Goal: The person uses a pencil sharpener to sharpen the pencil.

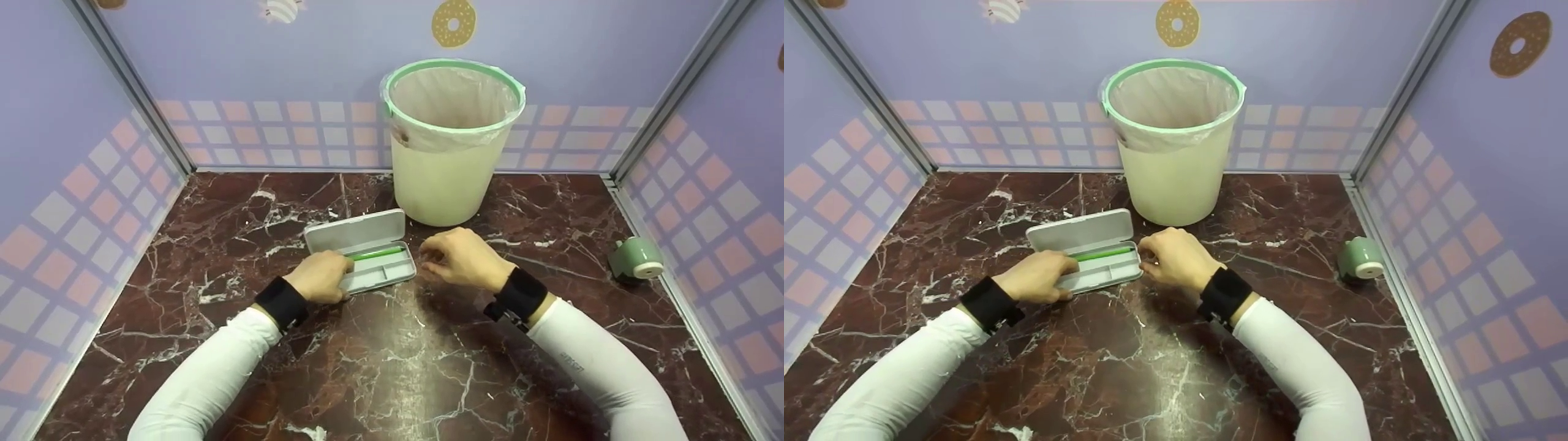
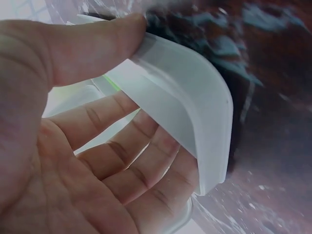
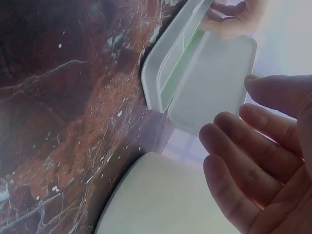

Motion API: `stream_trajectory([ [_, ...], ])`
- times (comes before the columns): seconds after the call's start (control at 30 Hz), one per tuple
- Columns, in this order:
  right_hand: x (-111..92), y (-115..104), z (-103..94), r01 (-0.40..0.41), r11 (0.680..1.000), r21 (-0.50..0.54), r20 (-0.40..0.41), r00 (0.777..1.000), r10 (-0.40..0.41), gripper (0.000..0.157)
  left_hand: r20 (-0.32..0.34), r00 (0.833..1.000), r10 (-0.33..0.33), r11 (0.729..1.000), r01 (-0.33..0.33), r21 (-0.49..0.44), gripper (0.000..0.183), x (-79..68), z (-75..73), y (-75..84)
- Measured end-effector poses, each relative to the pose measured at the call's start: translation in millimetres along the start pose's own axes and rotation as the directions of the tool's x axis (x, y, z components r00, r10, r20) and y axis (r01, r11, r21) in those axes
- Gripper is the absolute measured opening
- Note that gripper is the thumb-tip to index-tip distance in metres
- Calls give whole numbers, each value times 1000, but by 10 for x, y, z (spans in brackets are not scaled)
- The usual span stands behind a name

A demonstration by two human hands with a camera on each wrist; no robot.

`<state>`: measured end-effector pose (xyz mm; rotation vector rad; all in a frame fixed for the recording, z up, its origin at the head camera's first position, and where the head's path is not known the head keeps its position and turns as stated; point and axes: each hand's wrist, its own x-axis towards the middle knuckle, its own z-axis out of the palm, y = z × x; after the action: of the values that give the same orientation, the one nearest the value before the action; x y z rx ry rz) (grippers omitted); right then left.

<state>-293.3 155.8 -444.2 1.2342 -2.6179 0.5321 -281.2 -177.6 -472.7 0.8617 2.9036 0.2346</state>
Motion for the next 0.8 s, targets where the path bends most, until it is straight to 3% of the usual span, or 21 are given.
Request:
stream_trajectory([
  [0.2, 15, 2, 46, 3, 999, 32, 2, 1000, -3, 18, 11, 1000, 26, 1000, -26, 12, 33, 43, 43, 98],
  [0.47, 17, 25, 132, -17, 1000, -17, 4, 1000, 17, 7, 31, 998, 59, 998, -59, 6, 32, 103, 45, 263],
  [0.8, 21, 4, 254, -83, 994, -67, 77, 993, 88, 12, 23, 996, 87, 996, -87, 2, 31, 141, 64, 352],
])
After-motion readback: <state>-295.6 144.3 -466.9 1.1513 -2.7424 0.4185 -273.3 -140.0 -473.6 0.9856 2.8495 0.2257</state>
